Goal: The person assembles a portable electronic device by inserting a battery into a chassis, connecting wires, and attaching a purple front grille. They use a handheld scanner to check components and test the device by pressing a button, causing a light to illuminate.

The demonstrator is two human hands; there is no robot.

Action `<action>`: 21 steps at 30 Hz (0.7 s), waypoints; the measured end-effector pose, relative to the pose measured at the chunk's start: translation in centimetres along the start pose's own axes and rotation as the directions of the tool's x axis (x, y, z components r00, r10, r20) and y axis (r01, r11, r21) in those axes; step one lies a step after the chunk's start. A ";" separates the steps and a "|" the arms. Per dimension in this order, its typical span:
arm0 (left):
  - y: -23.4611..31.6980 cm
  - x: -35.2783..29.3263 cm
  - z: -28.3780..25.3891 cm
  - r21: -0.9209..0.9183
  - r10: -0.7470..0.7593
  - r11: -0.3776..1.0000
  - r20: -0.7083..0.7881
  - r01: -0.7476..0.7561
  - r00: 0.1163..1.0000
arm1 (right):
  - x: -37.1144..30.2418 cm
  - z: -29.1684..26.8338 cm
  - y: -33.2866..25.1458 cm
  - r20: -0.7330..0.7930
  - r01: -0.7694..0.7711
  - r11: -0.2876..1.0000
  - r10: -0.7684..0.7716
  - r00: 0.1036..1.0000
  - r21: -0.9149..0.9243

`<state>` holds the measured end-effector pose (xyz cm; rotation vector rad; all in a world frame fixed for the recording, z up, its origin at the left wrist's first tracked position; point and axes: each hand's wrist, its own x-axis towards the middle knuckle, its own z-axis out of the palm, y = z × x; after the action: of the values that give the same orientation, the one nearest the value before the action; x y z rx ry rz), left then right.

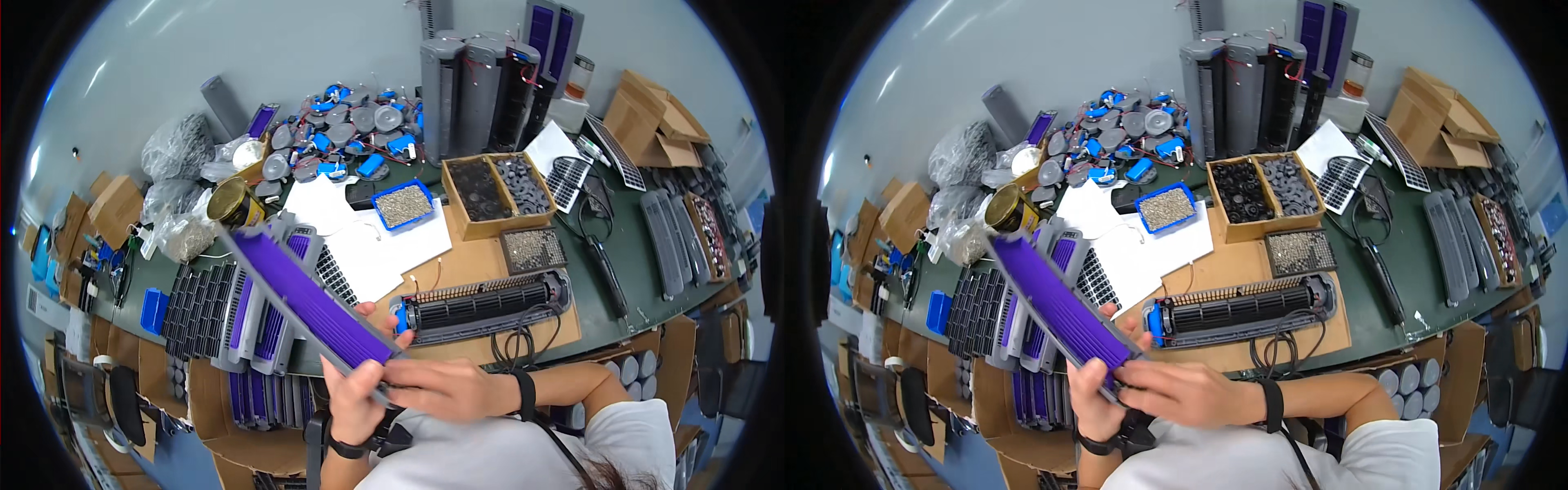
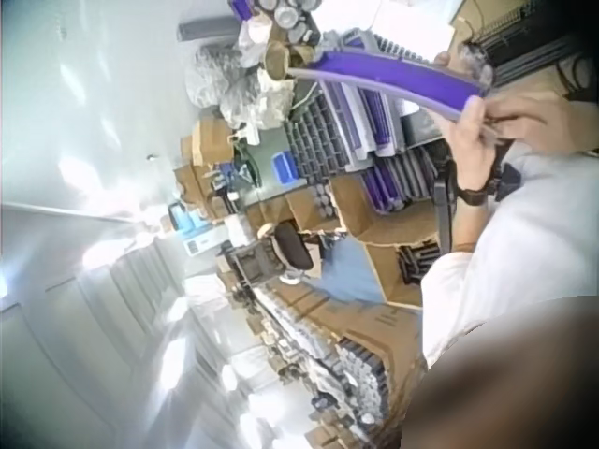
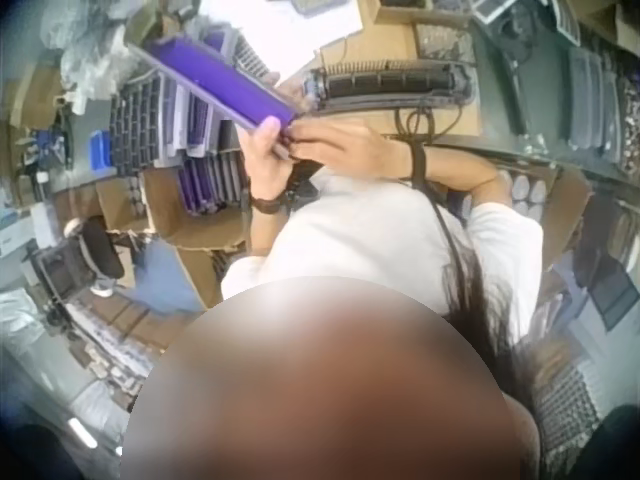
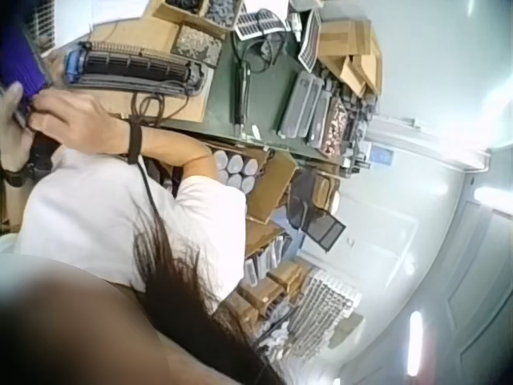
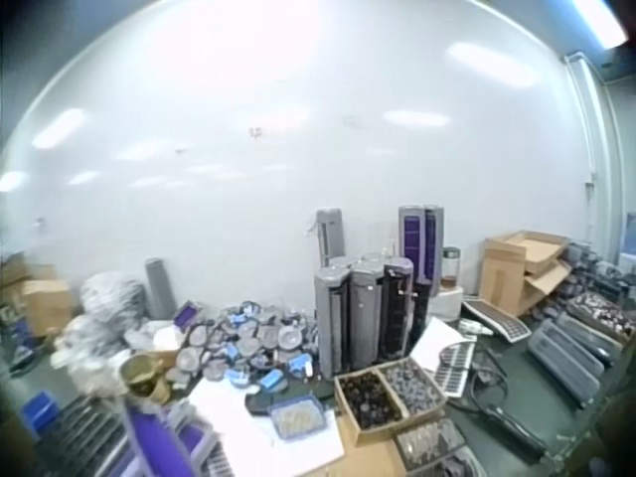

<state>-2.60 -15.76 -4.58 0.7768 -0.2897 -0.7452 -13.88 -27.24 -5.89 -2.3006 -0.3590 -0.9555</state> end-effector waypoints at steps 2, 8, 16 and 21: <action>1.2 0.3 -1.1 -0.033 0.011 0.999 0.029 -0.010 1.000 | -0.6 -0.4 1.1 -0.048 -0.071 0.997 0.070 0.996 -0.011; 4.2 1.9 -6.4 -0.543 0.123 0.839 0.134 -0.031 0.983 | -5.2 -6.2 4.3 -0.016 -0.487 0.830 0.502 0.865 -0.271; -2.9 3.8 -5.2 -0.165 -0.118 0.974 0.222 0.157 0.968 | -5.5 -14.6 2.4 -0.661 -0.498 0.843 0.494 0.565 0.205; -4.6 5.2 -4.4 0.062 -0.128 0.991 0.207 0.117 0.970 | -7.0 -19.9 -3.9 -0.879 -0.128 0.960 0.279 0.387 0.248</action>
<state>0.99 -19.26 -11.07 0.7680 -0.4556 -0.9425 -31.42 -36.91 1.83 -1.3002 0.3354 -1.7992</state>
